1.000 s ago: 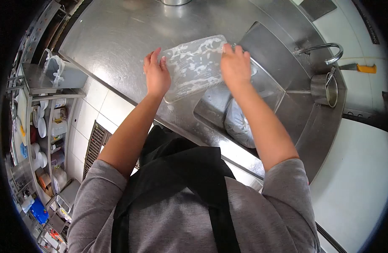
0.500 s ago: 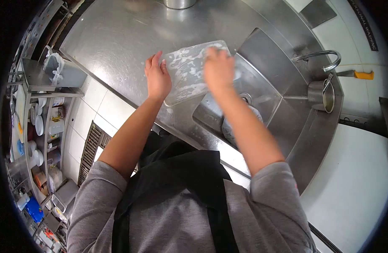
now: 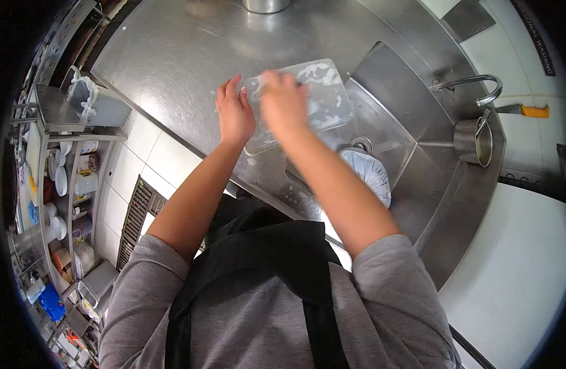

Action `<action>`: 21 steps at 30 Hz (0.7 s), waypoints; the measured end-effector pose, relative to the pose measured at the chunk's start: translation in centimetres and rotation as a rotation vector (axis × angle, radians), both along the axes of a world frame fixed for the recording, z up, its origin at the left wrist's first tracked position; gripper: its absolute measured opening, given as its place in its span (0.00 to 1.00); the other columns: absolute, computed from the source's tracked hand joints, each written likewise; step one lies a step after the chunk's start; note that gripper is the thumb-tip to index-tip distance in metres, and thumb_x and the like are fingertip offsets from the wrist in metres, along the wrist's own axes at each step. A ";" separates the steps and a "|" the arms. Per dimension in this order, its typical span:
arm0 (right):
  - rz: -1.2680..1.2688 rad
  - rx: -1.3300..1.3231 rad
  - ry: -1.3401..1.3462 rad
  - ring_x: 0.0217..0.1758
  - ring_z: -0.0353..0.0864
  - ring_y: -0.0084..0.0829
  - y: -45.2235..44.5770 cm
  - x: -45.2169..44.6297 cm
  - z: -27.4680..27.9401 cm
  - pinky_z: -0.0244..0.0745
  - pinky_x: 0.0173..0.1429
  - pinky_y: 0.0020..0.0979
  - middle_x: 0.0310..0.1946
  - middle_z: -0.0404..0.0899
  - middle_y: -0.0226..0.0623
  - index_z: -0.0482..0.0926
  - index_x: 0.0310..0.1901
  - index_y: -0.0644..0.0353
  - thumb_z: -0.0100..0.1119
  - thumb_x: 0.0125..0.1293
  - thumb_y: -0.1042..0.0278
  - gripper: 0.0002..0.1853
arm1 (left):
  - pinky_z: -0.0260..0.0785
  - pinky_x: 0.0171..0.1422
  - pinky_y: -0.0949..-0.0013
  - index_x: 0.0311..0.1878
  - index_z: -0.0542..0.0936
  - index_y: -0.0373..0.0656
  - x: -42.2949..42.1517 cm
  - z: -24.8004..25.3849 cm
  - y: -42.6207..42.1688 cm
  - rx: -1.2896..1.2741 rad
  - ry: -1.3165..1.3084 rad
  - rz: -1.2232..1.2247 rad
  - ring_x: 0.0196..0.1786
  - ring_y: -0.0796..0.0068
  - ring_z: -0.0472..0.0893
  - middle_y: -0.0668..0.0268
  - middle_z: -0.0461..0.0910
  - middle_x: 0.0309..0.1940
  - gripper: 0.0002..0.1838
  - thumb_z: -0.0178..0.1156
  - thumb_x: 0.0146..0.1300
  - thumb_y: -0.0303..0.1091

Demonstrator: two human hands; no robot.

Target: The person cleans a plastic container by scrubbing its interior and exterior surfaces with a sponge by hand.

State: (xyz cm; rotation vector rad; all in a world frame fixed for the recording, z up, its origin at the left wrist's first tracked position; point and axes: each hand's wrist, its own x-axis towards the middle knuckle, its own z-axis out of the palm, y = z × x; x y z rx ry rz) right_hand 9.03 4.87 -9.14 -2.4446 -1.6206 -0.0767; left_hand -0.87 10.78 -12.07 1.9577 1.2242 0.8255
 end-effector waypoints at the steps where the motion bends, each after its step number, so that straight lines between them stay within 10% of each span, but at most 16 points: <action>1: -0.001 0.002 0.001 0.57 0.71 0.40 -0.3 -0.3 0.5 0.67 0.59 0.53 0.53 0.73 0.33 0.77 0.54 0.58 0.50 0.67 0.66 0.16 | 0.60 0.68 0.54 0.63 0.71 0.40 0.0 -0.2 0.0 0.028 0.006 0.002 0.62 0.47 0.68 0.49 0.68 0.62 0.18 0.49 0.72 0.31; 11: -0.272 -0.088 -0.082 0.56 0.71 0.39 -1.3 5.4 0.9 0.69 0.56 0.49 0.52 0.73 0.37 0.75 0.61 0.53 0.47 0.70 0.65 0.19 | 0.60 0.68 0.53 0.61 0.71 0.39 0.1 -0.4 0.1 0.017 -0.057 0.027 0.62 0.46 0.69 0.48 0.69 0.60 0.17 0.49 0.72 0.30; 16: 0.189 -0.026 -0.009 0.59 0.70 0.39 -0.6 -0.1 0.9 0.67 0.56 0.51 0.55 0.72 0.38 0.75 0.61 0.49 0.48 0.69 0.65 0.20 | 0.61 0.67 0.53 0.60 0.71 0.38 0.0 -0.2 0.0 -0.021 -0.079 0.029 0.62 0.47 0.68 0.50 0.69 0.59 0.16 0.49 0.71 0.30; 21: -0.266 -0.031 -0.205 0.57 0.70 0.41 -3.7 9.0 0.4 0.67 0.57 0.52 0.57 0.72 0.38 0.71 0.65 0.51 0.48 0.68 0.66 0.23 | 0.64 0.64 0.58 0.58 0.74 0.40 -0.1 -0.1 0.2 -0.024 -0.082 0.050 0.59 0.51 0.72 0.51 0.70 0.57 0.14 0.49 0.73 0.30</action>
